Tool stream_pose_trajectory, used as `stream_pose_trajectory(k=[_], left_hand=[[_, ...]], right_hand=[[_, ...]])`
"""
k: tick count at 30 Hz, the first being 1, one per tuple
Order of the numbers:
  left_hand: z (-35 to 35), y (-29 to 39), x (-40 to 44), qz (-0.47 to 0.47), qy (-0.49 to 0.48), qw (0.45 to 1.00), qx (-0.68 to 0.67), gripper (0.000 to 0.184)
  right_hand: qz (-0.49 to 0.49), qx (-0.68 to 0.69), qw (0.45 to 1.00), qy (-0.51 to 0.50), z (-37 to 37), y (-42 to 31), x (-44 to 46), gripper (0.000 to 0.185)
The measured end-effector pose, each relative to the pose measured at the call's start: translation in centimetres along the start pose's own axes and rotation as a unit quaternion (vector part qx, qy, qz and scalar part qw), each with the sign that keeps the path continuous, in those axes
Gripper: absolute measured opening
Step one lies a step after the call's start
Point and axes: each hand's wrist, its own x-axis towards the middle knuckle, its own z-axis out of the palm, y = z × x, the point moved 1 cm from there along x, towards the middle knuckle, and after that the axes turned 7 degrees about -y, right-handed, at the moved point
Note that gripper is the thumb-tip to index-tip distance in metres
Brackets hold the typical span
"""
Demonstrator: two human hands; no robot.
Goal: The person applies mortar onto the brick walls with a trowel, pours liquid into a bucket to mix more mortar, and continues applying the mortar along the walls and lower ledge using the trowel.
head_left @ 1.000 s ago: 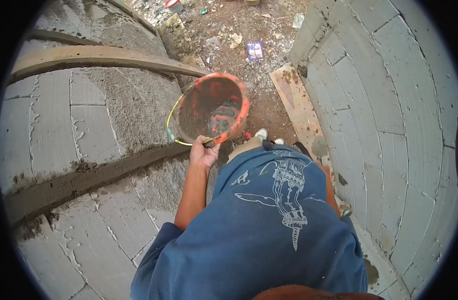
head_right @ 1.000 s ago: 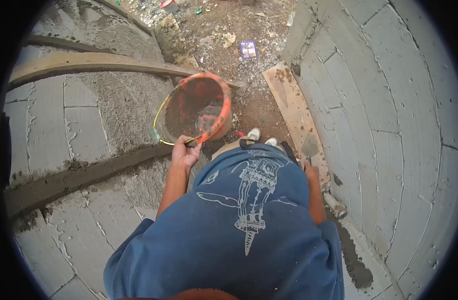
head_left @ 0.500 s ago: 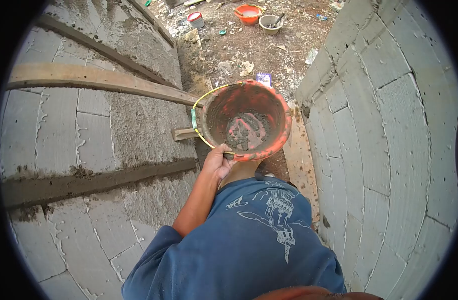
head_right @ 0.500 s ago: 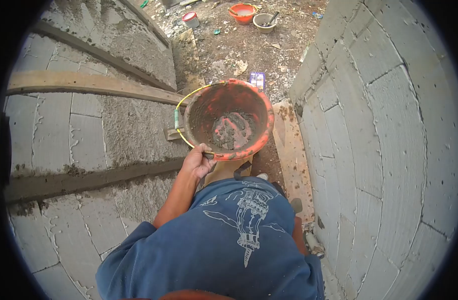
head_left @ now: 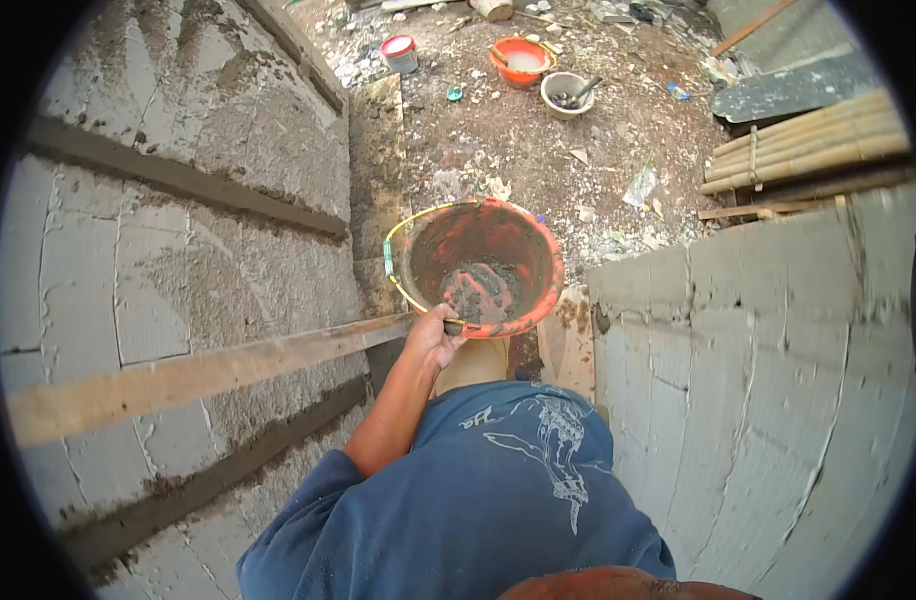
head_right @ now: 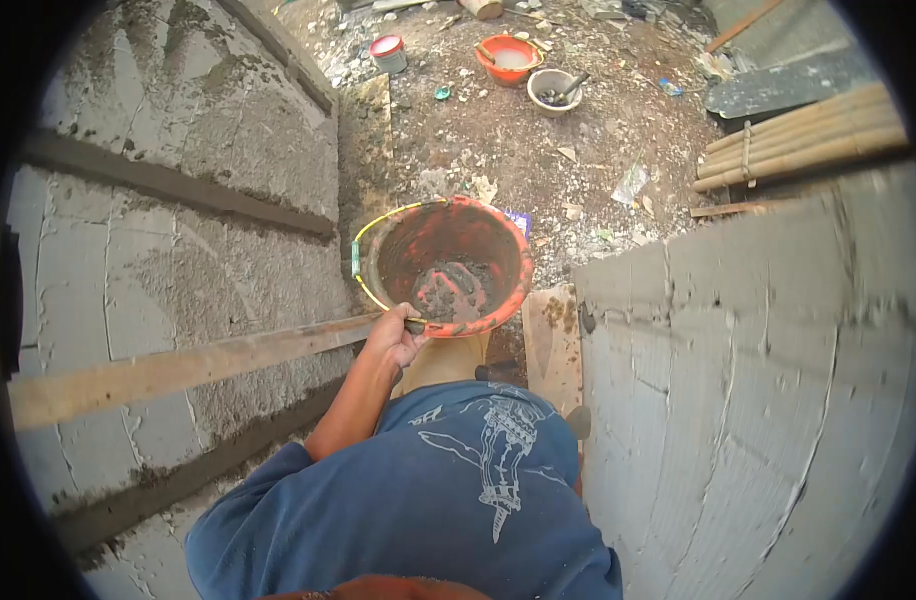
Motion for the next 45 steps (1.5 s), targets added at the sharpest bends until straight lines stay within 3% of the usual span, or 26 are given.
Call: stream_pose_trajectory(k=[1, 7, 12, 17, 20, 22, 24, 25, 29, 31, 32, 35, 38, 45], left_hand=[[0.4, 1.7, 1.5, -0.026, -0.010, 0.998, -0.055, 0.021], [4.2, 13.1, 6.3, 0.019, 0.074, 0.995, -0.069, 0.005], [5.2, 20.1, 9.1, 0.082, 0.112, 0.985, -0.105, 0.007], [5.7, 23.3, 12.7, 0.162, 0.170, 0.945, -0.228, 0.008], [7.0, 24.7, 15.3, 0.193, 0.236, 0.904, -0.300, 0.008], [9.5, 24.9, 16.1, 0.214, 0.264, 0.869, -0.361, 0.009], [12.0, 24.9, 16.6, 0.252, 0.282, 0.827, -0.417, 0.011], [14.4, 24.9, 16.6, 0.257, 0.345, 0.784, -0.447, 0.013], [22.1, 25.5, 16.5, 0.288, 0.410, 0.686, -0.528, 0.010], [23.1, 23.3, 17.2, 0.282, 0.402, 0.644, -0.587, 0.007], [23.9, 22.6, 17.7, 0.271, 0.405, 0.625, -0.610, 0.007], [26.6, 23.0, 19.5, 0.253, 0.437, 0.578, -0.641, 0.015], [29.0, 24.8, 22.5, 0.201, 0.460, 0.544, -0.672, 0.019], [29.1, 30.9, 32.3, 0.161, 0.466, 0.554, -0.670, 0.024]], right_hand=[[-0.012, -0.039, 0.999, -0.003, -0.2, -3.1, 1.0, 0.058], [-0.118, -0.248, 0.961, -0.021, 0.1, -21.0, 6.3, 0.056], [-0.261, -0.350, 0.900, -0.011, 1.6, -37.8, 9.4, 0.054], [-0.153, -0.121, 0.980, -0.045, 4.3, -60.2, 8.5, 0.048], [-0.131, -0.202, 0.965, -0.108, 4.6, -72.0, 11.8, 0.050], [-0.184, -0.302, 0.930, -0.101, 4.0, -77.3, 21.4, 0.051], [-0.223, -0.399, 0.876, -0.157, 10.1, -89.1, 24.8, 0.051], [-0.227, -0.444, 0.849, -0.176, 11.3, -92.7, 25.7, 0.050], [-0.223, -0.583, 0.762, -0.175, 8.3, -106.8, 27.3, 0.049], [-0.241, -0.627, 0.729, -0.137, 11.4, -116.1, 23.3, 0.040], [-0.365, -0.719, 0.566, -0.170, 12.6, -120.4, 27.9, 0.046], [-0.362, -0.625, 0.682, -0.119, 19.4, -131.0, 23.0, 0.031], [-0.310, -0.464, 0.801, -0.216, 24.7, -137.0, 16.4, 0.031], [-0.362, -0.554, 0.719, -0.215, 28.7, -142.4, 10.3, 0.028]])
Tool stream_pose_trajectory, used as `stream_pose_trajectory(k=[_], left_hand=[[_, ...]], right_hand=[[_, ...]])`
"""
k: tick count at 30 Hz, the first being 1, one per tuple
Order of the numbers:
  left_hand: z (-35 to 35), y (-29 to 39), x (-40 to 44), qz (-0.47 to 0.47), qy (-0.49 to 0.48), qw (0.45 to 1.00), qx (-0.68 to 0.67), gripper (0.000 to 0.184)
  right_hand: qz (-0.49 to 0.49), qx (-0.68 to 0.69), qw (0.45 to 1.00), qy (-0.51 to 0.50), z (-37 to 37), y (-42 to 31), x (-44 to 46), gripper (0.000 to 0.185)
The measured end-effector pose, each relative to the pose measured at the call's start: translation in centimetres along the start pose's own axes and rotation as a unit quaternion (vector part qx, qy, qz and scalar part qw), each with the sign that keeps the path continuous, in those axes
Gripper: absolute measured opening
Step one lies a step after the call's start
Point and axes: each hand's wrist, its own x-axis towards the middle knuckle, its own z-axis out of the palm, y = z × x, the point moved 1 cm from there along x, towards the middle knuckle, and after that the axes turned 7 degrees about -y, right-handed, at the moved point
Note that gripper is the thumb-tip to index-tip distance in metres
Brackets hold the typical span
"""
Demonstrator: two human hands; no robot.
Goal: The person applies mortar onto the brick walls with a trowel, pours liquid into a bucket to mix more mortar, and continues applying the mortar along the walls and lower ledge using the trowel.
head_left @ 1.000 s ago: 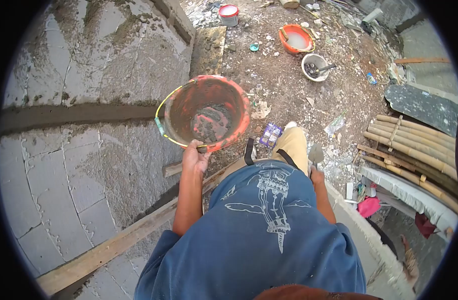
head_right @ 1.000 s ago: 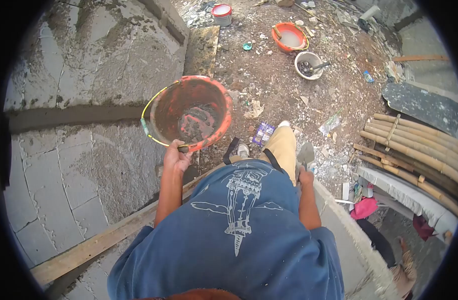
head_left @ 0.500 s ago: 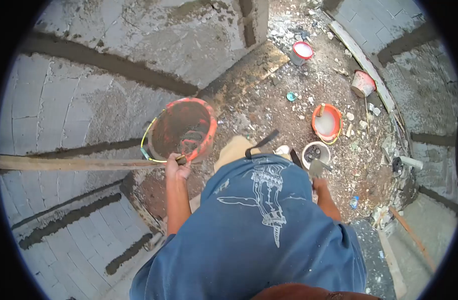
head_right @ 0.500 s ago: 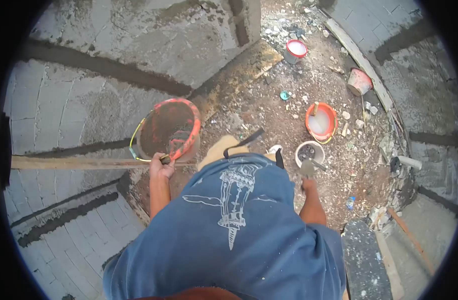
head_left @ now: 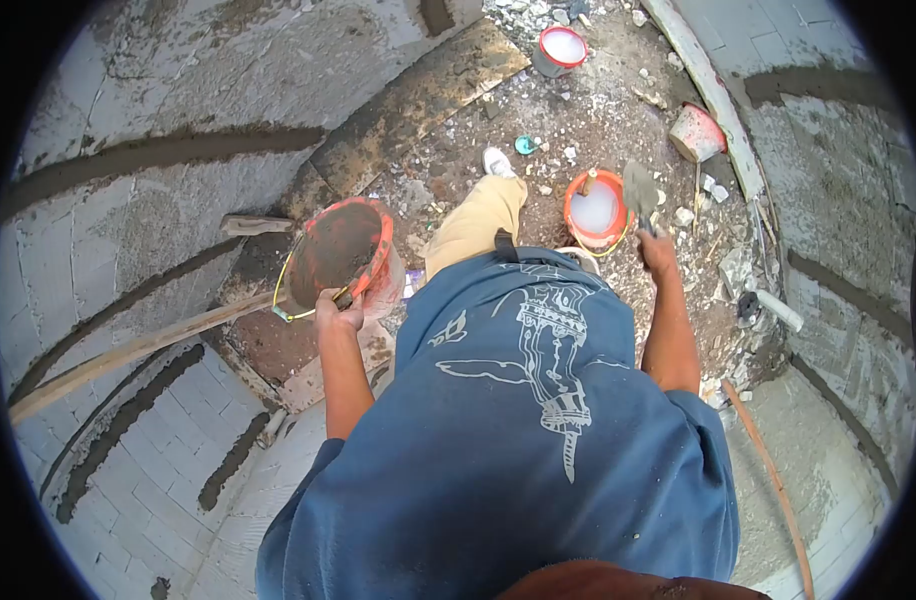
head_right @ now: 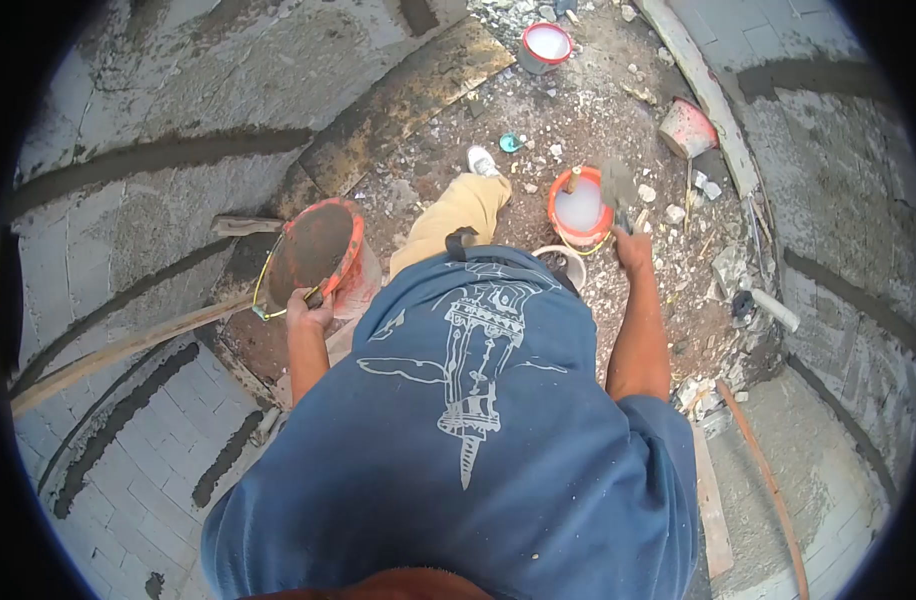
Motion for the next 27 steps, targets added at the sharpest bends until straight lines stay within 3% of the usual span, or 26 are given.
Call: stream_pose_trajectory(k=[3, 4, 5, 6, 7, 9, 11, 14, 15, 16, 18, 19, 21, 22, 23, 24, 25, 26, 27], left_hand=[[5.0, -3.2, 3.8, -0.021, 0.000, 1.000, 0.018, 0.024], [6.0, -4.6, 5.0, -0.021, 0.006, 0.999, 0.033, 0.025], [8.6, -5.2, 5.4, -0.015, 0.002, 0.999, 0.045, 0.025], [11.5, -6.0, 5.0, -0.018, -0.055, 0.998, 0.030, 0.026], [13.4, -7.3, 3.9, -0.015, -0.115, 0.993, 0.017, 0.026], [17.6, -9.1, 2.1, -0.019, -0.088, 0.996, 0.002, 0.004], [22.6, -9.7, -2.0, -0.027, -0.136, 0.990, -0.002, 0.006], [26.6, -11.3, 1.2, -0.047, -0.180, 0.982, -0.013, 0.009], [28.6, -12.0, 1.3, -0.057, -0.206, 0.973, -0.085, 0.012], [30.3, -12.6, 0.0, -0.040, -0.180, 0.979, -0.085, 0.014], [31.8, -14.1, 0.2, -0.069, -0.222, 0.967, -0.103, 0.018], [33.5, -14.7, -0.9, -0.027, -0.201, 0.970, -0.136, 0.017], [35.2, -18.9, -4.1, 0.023, -0.122, 0.972, -0.199, 0.015], [35.9, -20.9, -6.0, 0.037, -0.150, 0.959, -0.239, 0.017], [36.1, -22.9, -8.3, 0.046, -0.167, 0.944, -0.280, 0.019], [36.3, -25.2, -10.2, 0.064, -0.187, 0.920, -0.339, 0.022], [36.0, -27.8, -10.8, 0.075, -0.173, 0.902, -0.389, 0.024], [36.1, -30.1, -13.9, 0.118, -0.146, 0.901, -0.392, 0.023], [34.4, -33.4, -12.6, 0.141, -0.108, 0.903, -0.391, 0.018]], right_hand=[[0.072, -0.001, 0.997, 0.001, -1.2, 3.2, 0.4, 0.029], [0.021, -0.086, 0.996, 0.009, -2.1, 2.0, -1.2, 0.030], [0.025, -0.167, 0.985, 0.043, -3.2, 11.8, 2.8, 0.032], [0.043, -0.199, 0.979, 0.013, -4.2, 11.7, 5.9, 0.031], [0.055, -0.205, 0.977, -0.014, -5.0, 9.5, 7.5, 0.030], [0.076, -0.218, 0.971, -0.059, -6.4, 4.7, 10.8, 0.028], [0.062, -0.232, 0.967, -0.085, -7.7, -1.6, 15.8, 0.027], [0.031, -0.253, 0.961, -0.107, -9.1, -13.3, 24.9, 0.026], [0.022, -0.265, 0.957, -0.116, -9.4, -17.5, 28.0, 0.026], [0.012, -0.280, 0.952, -0.125, -9.8, -21.4, 30.7, 0.026], [-0.016, -0.325, 0.935, -0.142, -10.4, -28.4, 35.8, 0.026], [-0.029, -0.356, 0.921, -0.153, -10.9, -30.5, 38.5, 0.026], [-0.057, -0.447, 0.876, -0.171, -13.0, -32.5, 44.6, 0.027], [-0.089, -0.519, 0.831, -0.179, -14.3, -33.3, 48.2, 0.028], [-0.170, -0.642, 0.723, -0.191, -15.1, -33.8, 54.3, 0.028], [-0.280, -0.761, 0.555, -0.185, -15.8, -34.9, 58.9, 0.029], [-0.337, -0.800, 0.471, -0.157, -16.0, -36.3, 64.2, 0.030], [-0.377, -0.776, 0.487, -0.137, -14.6, -41.3, 64.3, 0.046], [-0.374, -0.711, 0.587, -0.102, -15.1, -45.4, 66.6, 0.048]])
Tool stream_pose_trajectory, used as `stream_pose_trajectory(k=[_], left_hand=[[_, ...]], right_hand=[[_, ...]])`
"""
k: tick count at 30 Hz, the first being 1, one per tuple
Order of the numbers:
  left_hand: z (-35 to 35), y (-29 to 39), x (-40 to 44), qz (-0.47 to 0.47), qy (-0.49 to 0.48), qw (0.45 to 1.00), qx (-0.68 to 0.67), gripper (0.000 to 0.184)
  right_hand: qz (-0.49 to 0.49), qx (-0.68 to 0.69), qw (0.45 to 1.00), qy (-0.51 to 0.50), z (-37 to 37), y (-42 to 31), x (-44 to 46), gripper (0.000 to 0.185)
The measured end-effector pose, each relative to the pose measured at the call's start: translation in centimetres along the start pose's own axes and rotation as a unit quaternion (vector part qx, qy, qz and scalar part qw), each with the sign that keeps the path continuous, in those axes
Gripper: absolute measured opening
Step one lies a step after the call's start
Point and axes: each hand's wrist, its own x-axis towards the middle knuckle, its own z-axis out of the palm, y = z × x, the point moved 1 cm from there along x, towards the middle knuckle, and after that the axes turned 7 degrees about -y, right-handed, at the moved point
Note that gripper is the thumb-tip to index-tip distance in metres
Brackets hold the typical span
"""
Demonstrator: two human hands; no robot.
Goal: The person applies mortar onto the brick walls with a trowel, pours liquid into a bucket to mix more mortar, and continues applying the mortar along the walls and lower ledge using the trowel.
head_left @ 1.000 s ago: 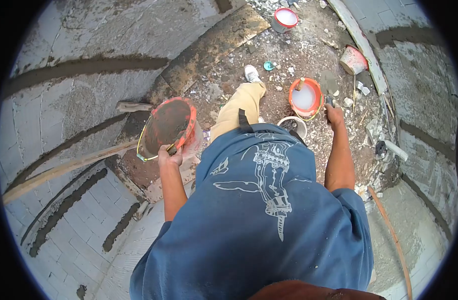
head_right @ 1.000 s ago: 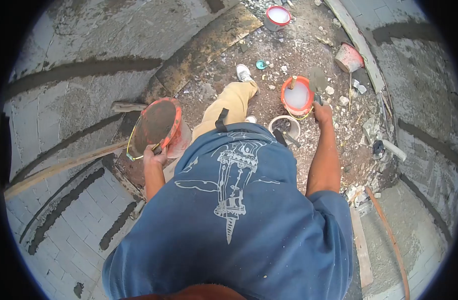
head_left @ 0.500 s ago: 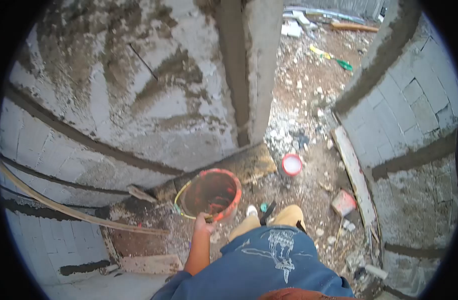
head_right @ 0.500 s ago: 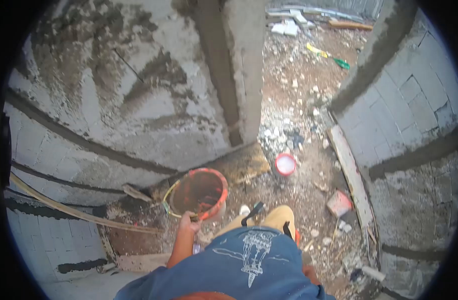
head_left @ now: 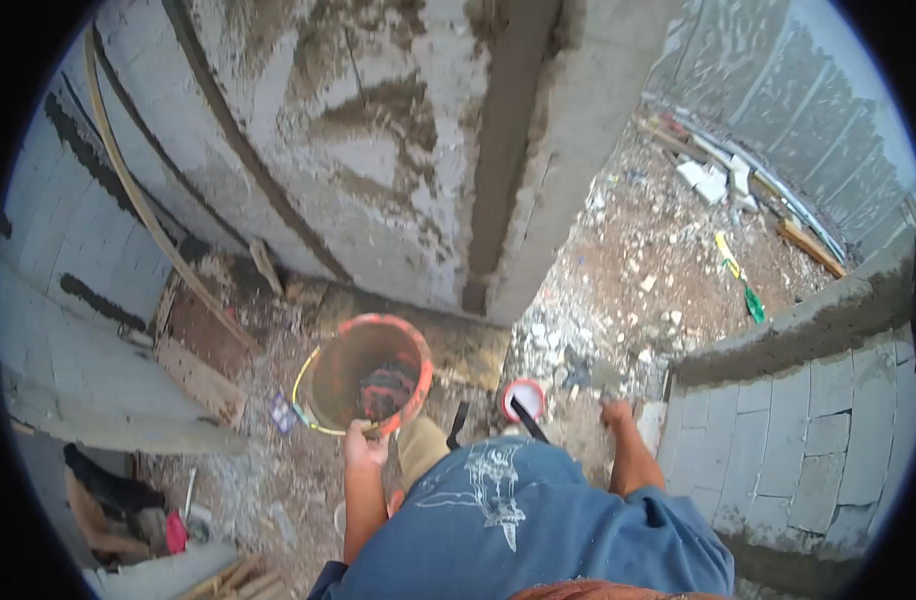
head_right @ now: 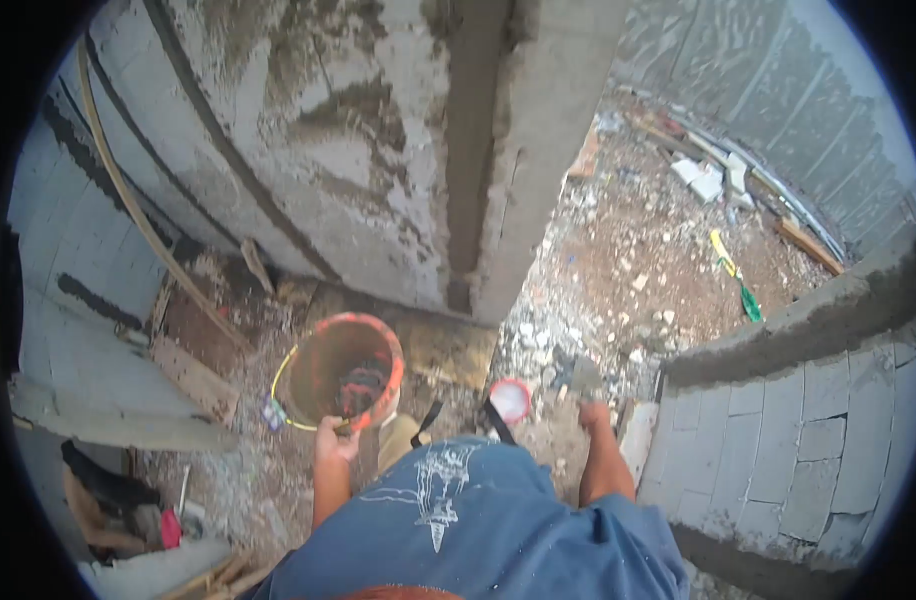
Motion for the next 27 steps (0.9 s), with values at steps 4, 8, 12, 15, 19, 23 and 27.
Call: stream_pose_trajectory(k=[4, 8, 12, 15, 19, 23, 27], left_hand=[[-9.3, -2.1, -9.5, -0.007, 0.131, 0.988, -0.075, 0.016], [-13.5, -6.4, -18.3, 0.052, 0.265, 0.958, -0.094, 0.018], [-20.2, -11.8, -23.2, 0.086, 0.350, 0.915, -0.180, 0.023], [-24.0, -15.4, -25.8, 0.091, 0.400, 0.871, -0.270, 0.028], [-24.8, -18.1, -26.8, 0.092, 0.383, 0.850, -0.350, 0.029], [-22.9, -20.1, -29.5, 0.103, 0.326, 0.862, -0.374, 0.025], [-21.9, -22.4, -31.6, 0.102, 0.283, 0.891, -0.340, 0.021]], right_hand=[[-0.021, 0.241, 0.915, 0.323, -16.8, -0.8, -7.0, 0.049], [0.115, 0.337, 0.926, -0.123, -16.6, 0.1, -8.6, 0.040], [0.071, 0.245, 0.949, -0.183, -6.7, 2.1, -10.6, 0.037], [-0.020, 0.228, 0.939, -0.255, 4.0, 4.9, -8.2, 0.032], [-0.239, -0.111, 0.936, -0.233, 0.1, 1.4, -7.8, 0.035], [-0.043, 0.088, 0.972, -0.212, -5.5, -4.1, -10.6, 0.043], [-0.096, 0.266, 0.938, -0.202, -10.2, -10.6, -12.7, 0.031]])
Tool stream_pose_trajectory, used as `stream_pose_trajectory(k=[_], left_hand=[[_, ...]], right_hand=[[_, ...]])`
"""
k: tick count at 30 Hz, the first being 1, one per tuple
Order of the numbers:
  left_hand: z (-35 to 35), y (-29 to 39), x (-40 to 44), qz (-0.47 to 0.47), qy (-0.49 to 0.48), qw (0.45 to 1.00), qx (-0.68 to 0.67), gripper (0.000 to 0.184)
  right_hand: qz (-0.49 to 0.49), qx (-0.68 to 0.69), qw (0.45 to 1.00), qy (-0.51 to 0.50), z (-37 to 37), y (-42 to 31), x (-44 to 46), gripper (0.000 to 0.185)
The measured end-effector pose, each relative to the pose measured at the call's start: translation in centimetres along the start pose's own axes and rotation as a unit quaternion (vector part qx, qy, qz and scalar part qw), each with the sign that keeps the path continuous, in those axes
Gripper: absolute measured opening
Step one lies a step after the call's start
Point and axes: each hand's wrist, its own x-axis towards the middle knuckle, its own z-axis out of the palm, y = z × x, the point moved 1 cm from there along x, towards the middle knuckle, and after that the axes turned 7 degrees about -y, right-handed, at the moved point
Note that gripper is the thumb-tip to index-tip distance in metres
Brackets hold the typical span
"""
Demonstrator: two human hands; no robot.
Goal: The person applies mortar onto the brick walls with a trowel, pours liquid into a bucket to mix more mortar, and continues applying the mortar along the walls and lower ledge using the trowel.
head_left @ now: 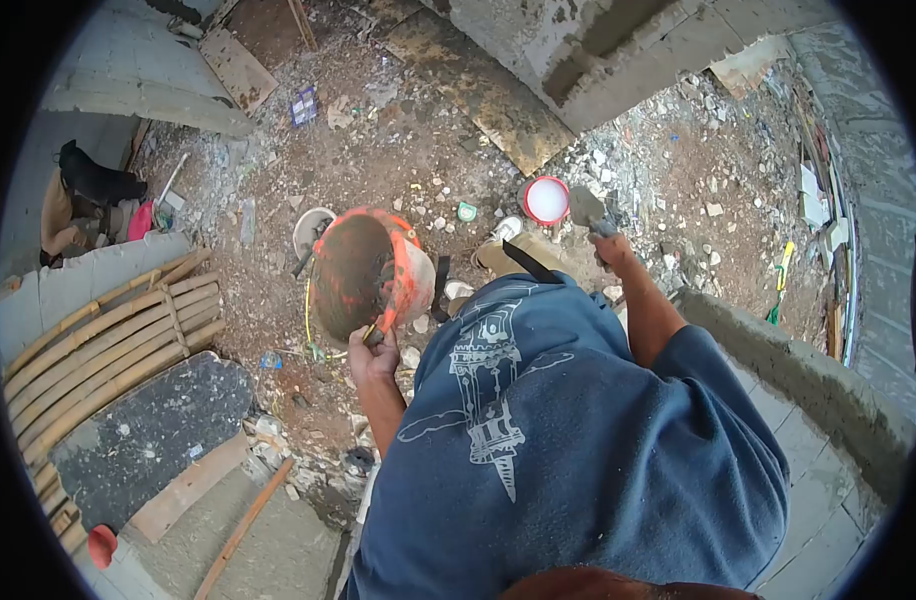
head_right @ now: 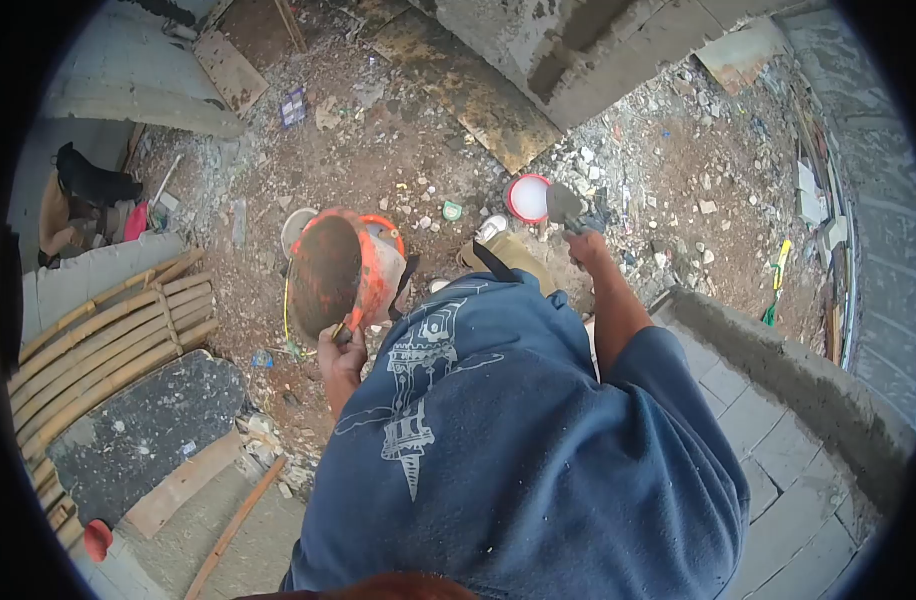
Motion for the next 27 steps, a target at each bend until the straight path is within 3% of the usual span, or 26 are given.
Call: stream_pose_trajectory(k=[5, 10, 13, 17, 21, 22, 27], left_hand=[[-1.0, -0.6, -0.3, 0.014, -0.023, 0.997, 0.075, 0.025], [0.0, -1.1, -0.8, 0.010, -0.060, 0.988, 0.140, 0.024], [2.2, -2.3, -1.4, 0.007, -0.013, 0.990, 0.143, 0.024], [7.1, -6.1, -1.2, 0.026, 0.001, 0.977, 0.211, 0.017], [6.0, -10.7, 7.6, -0.002, 0.005, 0.970, 0.242, 0.025], [4.5, -11.5, 10.3, -0.041, -0.032, 0.969, 0.242, 0.028], [3.8, -20.0, 19.0, -0.030, 0.005, 0.978, 0.205, 0.039]], right_hand=[[-0.110, -0.046, 0.992, 0.033, 1.4, -4.2, -3.6, 0.032], [-0.076, -0.097, 0.992, -0.013, 1.1, -2.1, -0.9, 0.037], [-0.027, -0.153, 0.987, -0.031, 0.6, -2.5, 2.1, 0.026], [-0.003, -0.206, 0.978, -0.035, 0.2, -2.2, 10.7, 0.045], [-0.147, -0.280, 0.948, 0.037, 1.1, -2.3, 23.4, 0.045], [-0.134, -0.268, 0.954, 0.020, 1.2, -2.8, 27.1, 0.043], [-0.138, -0.349, 0.921, 0.108, 1.9, -2.2, 49.2, 0.055]])
